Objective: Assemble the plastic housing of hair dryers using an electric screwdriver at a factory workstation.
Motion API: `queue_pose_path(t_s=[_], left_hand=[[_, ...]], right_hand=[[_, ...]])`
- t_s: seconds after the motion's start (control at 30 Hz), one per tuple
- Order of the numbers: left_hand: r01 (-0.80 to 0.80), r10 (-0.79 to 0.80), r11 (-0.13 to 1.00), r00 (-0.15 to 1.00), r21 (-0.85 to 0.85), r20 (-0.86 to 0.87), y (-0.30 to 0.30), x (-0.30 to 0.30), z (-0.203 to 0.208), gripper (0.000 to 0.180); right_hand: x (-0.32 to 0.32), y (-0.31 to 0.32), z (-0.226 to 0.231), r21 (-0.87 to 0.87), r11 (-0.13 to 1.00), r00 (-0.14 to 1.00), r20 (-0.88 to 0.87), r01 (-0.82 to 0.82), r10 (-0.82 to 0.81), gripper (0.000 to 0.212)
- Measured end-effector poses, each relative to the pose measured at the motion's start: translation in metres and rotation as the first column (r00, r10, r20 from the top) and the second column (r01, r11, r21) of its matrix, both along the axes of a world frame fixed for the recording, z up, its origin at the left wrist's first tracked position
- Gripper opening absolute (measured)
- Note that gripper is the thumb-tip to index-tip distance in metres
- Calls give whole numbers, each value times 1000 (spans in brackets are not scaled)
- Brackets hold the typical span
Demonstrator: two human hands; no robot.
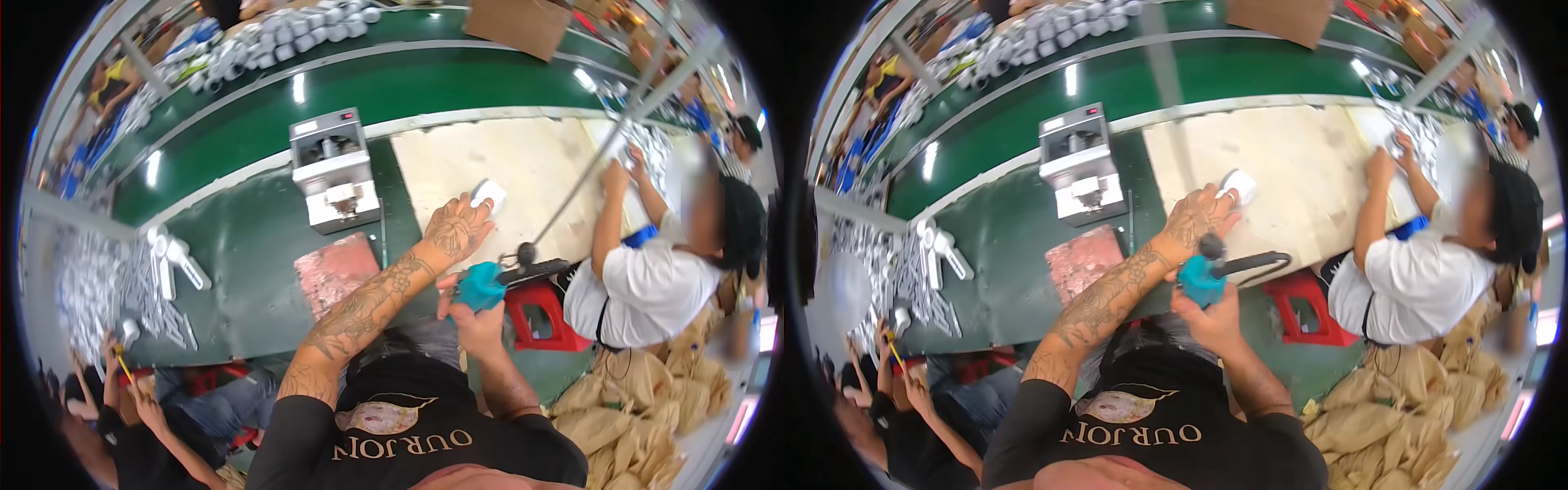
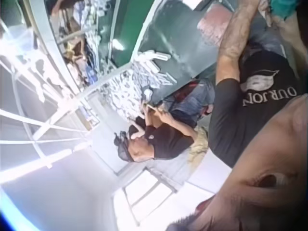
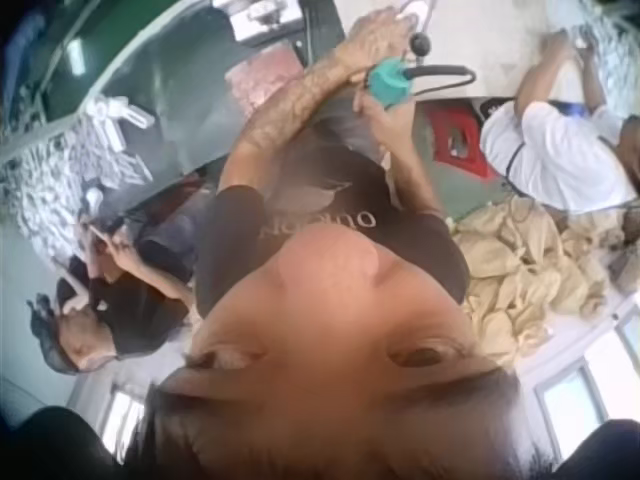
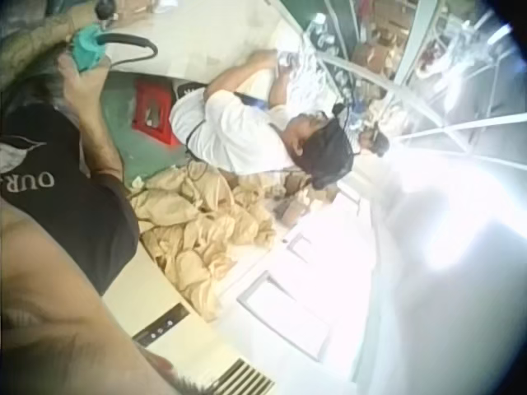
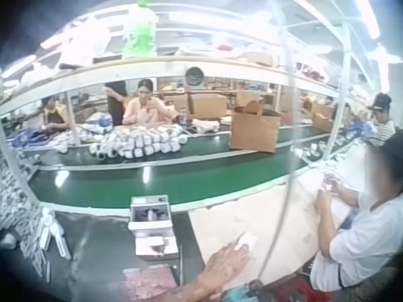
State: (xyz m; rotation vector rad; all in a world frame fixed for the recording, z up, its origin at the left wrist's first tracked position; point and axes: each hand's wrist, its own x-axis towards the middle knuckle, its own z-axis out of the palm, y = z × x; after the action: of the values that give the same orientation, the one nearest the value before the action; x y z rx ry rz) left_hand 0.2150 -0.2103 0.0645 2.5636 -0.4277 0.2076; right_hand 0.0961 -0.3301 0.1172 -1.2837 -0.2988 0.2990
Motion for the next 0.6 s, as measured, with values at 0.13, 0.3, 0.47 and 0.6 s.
queue_pose_path(t_s=[0.13,0.3,0.47,0.6], left_hand=[[-69,84,986,992,-152,92,55,-48,25,35],[-366,354,851,929,-377,-103,117,-116,41,37],[-339,379,840,925,-424,10,152,-147,20,30],[-293,348,828,937,-479,29,158,-155,12,28]], right_hand=[[18,13,-5,-12,1000,998,59,-28,29,67],[32,31,-14,43,997,991,127,-56,51,59],[47,62,-3,50,994,982,169,-98,89,73],[61,97,7,183,971,973,202,-153,115,75]])
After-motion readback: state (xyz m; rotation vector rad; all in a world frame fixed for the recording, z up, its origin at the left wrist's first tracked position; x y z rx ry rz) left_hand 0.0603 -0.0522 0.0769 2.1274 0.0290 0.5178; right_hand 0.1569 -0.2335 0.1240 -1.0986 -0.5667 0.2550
